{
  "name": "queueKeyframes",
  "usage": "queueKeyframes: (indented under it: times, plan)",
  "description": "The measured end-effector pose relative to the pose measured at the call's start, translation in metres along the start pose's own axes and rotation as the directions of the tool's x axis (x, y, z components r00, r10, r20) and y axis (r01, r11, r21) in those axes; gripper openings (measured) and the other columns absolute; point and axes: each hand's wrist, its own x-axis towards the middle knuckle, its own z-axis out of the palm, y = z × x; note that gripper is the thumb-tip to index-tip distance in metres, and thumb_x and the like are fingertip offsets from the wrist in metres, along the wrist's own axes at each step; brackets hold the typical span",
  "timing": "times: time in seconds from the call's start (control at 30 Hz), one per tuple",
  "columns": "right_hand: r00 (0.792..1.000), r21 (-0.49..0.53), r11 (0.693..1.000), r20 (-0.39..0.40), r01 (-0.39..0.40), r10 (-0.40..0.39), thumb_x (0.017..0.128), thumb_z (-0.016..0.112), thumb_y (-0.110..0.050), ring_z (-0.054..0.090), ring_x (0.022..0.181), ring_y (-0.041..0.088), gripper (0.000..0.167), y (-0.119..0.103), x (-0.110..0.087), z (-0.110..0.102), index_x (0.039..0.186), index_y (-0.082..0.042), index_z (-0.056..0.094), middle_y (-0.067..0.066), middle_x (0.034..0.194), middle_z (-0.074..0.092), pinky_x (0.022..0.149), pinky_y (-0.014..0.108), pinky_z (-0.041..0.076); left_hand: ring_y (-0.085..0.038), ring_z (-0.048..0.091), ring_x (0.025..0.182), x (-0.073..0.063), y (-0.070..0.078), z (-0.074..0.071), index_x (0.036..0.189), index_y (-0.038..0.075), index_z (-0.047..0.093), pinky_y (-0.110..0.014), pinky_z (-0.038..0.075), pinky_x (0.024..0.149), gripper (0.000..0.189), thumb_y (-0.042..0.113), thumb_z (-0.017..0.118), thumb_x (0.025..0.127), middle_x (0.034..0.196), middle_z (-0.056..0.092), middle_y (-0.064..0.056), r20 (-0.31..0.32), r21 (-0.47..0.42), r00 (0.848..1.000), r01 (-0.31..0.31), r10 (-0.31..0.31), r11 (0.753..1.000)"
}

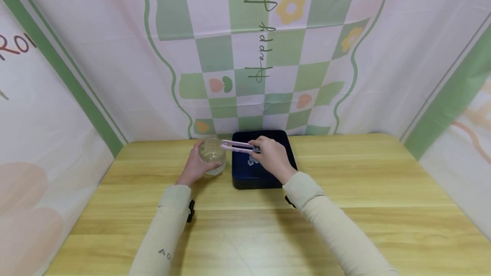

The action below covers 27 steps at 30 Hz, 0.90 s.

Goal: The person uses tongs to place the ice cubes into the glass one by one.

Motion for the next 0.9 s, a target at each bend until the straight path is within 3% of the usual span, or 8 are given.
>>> queueKeyframes:
  times: [0.37, 0.57, 0.9]
  plan:
    - [1.000, 0.010, 1.000, 0.023, 0.001, -0.002, 0.082, 0.074, -0.021, 0.055, 0.062, 0.014, 0.029, -0.0078, 0.0036, 0.0067, 0.110, -0.013, 0.072, 0.006, 0.101, 0.070, 0.051, 0.027, 0.045, -0.041, 0.040, 0.132, 0.0012, 0.0049, -0.0017, 0.146, -0.002, 0.022, -0.054, 0.033, 0.113, 0.100, 0.018, 0.083, 0.070, 0.144, 0.037, -0.025, 0.016, 0.014, 1.000, 0.012, -0.013, 1.000]
    - [0.998, 0.012, 1.000, 0.064, -0.020, 0.019, 0.083, 0.073, -0.021, 0.059, 0.068, 0.015, 0.030, -0.0098, 0.0045, 0.0076, 0.113, -0.015, 0.071, 0.005, 0.103, 0.070, 0.055, 0.029, 0.049, -0.041, 0.041, 0.131, -0.0002, 0.0072, -0.0042, 0.146, -0.001, 0.023, -0.054, 0.033, 0.113, 0.099, 0.017, 0.083, 0.070, 0.143, 0.037, -0.025, 0.024, 0.019, 0.999, 0.031, -0.032, 0.999]
    - [0.997, 0.009, 1.000, 0.075, -0.016, 0.015, 0.083, 0.073, -0.022, 0.055, 0.063, 0.013, 0.032, -0.0092, 0.0035, 0.0067, 0.114, -0.014, 0.071, 0.006, 0.104, 0.070, 0.051, 0.025, 0.044, -0.040, 0.041, 0.130, 0.0021, 0.0028, -0.0018, 0.145, -0.001, 0.024, -0.053, 0.033, 0.113, 0.099, 0.015, 0.084, 0.068, 0.142, 0.037, -0.025, 0.016, -0.005, 1.000, 0.008, -0.008, 1.000]
